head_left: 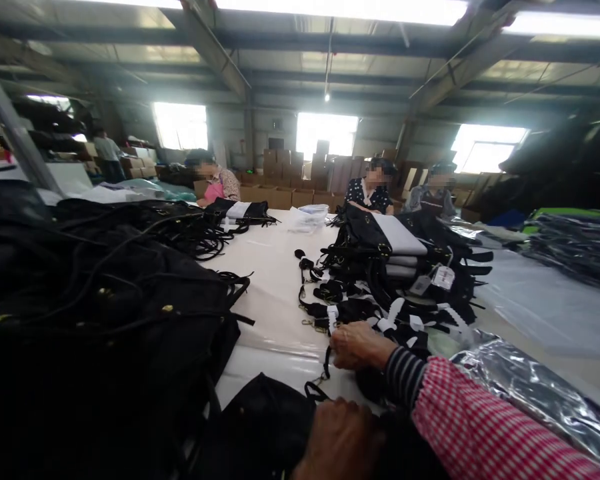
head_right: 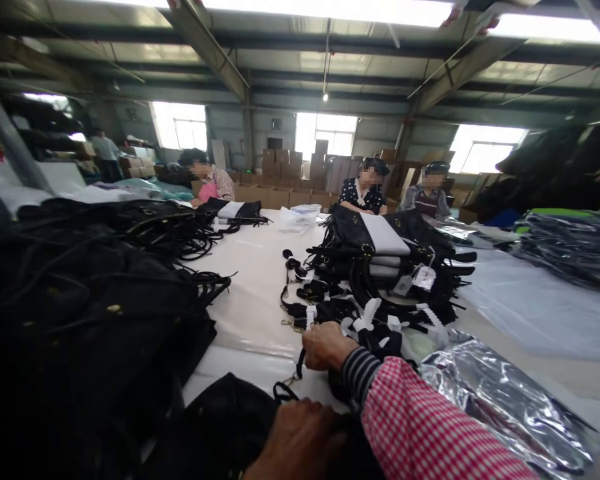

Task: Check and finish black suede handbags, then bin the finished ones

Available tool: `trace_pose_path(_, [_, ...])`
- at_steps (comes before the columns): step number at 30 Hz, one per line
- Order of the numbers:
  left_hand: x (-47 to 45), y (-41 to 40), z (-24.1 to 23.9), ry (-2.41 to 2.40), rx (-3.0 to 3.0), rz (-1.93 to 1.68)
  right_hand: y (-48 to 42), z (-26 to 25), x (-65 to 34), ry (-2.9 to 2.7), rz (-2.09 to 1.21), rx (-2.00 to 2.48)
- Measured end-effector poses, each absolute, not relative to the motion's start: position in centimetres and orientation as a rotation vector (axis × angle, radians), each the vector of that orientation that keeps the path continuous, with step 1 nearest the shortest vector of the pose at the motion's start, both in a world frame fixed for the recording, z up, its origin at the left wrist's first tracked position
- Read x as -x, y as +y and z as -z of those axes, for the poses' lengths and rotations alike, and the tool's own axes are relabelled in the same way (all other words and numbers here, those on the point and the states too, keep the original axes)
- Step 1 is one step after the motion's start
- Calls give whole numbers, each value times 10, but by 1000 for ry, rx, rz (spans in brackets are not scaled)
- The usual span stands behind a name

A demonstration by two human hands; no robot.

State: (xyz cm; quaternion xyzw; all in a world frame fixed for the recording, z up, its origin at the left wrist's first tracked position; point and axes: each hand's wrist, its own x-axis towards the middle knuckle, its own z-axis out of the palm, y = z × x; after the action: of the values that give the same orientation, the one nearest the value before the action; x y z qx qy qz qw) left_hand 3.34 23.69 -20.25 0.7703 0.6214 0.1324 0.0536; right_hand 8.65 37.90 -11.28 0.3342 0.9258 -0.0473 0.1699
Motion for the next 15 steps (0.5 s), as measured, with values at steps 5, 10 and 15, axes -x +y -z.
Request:
trace_pose_path(5, [-22,281,173,1974,-2004,-298,443,81,-98,2791,216,-1179])
trace_pose_path(10, [-24,284,222,2027,-2018,-537,514,111,-89,2749,159,-1377])
trace_pose_path(15, [-19,284,254,2010,-2345,-758,543,153,-57,2697,184,-1395])
